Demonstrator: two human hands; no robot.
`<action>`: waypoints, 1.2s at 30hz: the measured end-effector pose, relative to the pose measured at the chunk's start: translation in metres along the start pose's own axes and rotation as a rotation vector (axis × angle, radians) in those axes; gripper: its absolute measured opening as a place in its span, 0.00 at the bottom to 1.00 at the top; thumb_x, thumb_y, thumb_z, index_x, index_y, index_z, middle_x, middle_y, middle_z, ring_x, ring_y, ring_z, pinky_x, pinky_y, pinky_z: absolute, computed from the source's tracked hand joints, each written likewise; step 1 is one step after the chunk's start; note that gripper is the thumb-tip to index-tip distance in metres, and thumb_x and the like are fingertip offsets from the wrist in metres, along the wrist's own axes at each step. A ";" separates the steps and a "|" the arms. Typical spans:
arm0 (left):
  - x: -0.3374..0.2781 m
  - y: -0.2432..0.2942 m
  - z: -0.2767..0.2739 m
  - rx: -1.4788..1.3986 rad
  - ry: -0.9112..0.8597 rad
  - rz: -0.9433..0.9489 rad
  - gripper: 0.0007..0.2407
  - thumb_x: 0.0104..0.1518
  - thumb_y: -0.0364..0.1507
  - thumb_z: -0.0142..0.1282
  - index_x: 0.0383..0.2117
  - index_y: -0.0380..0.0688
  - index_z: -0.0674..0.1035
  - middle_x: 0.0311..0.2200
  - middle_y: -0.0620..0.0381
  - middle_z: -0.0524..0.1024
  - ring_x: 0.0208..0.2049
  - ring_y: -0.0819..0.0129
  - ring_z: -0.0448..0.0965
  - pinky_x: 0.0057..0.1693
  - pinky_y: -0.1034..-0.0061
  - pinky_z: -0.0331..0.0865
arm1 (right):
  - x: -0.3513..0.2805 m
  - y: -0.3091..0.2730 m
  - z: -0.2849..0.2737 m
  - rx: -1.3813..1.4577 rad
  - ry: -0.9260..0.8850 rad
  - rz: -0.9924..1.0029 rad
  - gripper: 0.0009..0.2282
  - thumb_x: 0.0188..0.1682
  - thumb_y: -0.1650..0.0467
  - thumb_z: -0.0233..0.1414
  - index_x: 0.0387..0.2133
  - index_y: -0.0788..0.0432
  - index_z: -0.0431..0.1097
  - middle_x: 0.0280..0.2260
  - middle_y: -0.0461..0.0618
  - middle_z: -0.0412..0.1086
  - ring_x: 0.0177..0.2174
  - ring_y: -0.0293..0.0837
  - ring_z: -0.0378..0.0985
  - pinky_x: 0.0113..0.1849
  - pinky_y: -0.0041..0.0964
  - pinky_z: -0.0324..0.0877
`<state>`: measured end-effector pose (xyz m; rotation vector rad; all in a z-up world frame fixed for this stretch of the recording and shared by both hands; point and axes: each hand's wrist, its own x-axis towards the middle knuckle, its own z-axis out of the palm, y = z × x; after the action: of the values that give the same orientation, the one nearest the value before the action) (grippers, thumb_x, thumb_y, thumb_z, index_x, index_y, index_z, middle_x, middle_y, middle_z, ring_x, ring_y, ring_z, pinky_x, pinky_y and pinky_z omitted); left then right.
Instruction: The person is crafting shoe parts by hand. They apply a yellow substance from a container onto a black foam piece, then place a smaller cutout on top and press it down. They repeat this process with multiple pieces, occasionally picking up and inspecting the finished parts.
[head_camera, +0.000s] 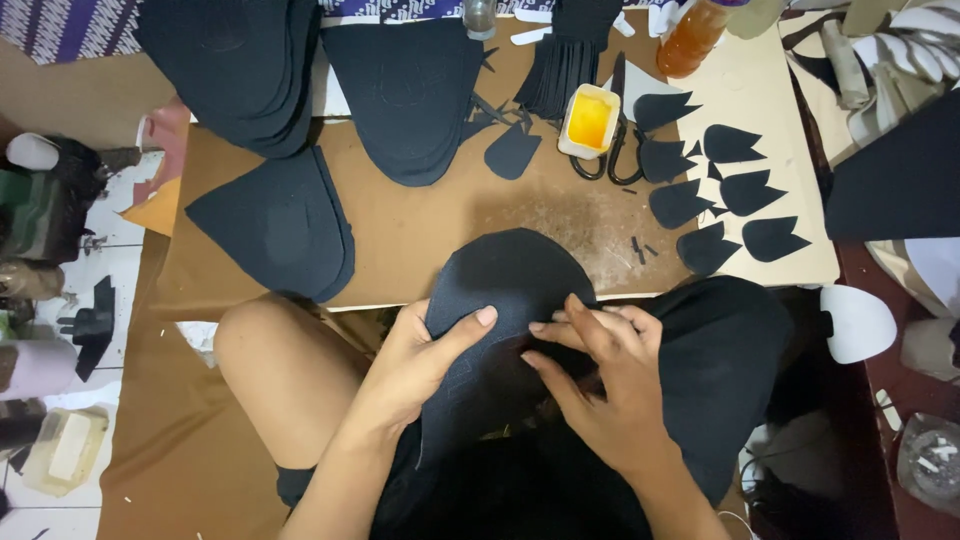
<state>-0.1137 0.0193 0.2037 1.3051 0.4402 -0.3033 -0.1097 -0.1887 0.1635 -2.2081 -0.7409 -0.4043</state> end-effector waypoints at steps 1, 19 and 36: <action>0.001 -0.005 -0.001 0.000 -0.001 -0.001 0.10 0.56 0.31 0.59 0.39 0.40 0.84 0.36 0.59 0.83 0.40 0.71 0.82 0.51 0.75 0.76 | 0.002 -0.003 -0.001 0.000 0.000 0.001 0.34 0.49 0.69 0.63 0.67 0.50 0.50 0.42 0.34 0.79 0.50 0.38 0.78 0.57 0.45 0.53; 0.000 -0.011 -0.007 0.198 -0.037 0.123 0.08 0.57 0.33 0.61 0.24 0.45 0.80 0.25 0.66 0.74 0.30 0.77 0.74 0.42 0.80 0.69 | 0.022 -0.041 -0.016 0.362 0.036 0.506 0.37 0.42 0.76 0.61 0.66 0.55 0.52 0.29 0.42 0.76 0.32 0.32 0.80 0.39 0.23 0.74; 0.004 -0.014 -0.004 0.020 -0.115 0.184 0.12 0.43 0.23 0.72 0.35 0.39 0.86 0.34 0.58 0.85 0.38 0.73 0.82 0.49 0.77 0.78 | 0.038 -0.049 -0.025 0.431 -0.023 0.605 0.36 0.42 0.75 0.60 0.66 0.53 0.52 0.28 0.42 0.75 0.29 0.34 0.77 0.33 0.27 0.72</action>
<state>-0.1170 0.0198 0.1889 1.3301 0.2192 -0.2275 -0.1123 -0.1663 0.2268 -1.9012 -0.1220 0.0830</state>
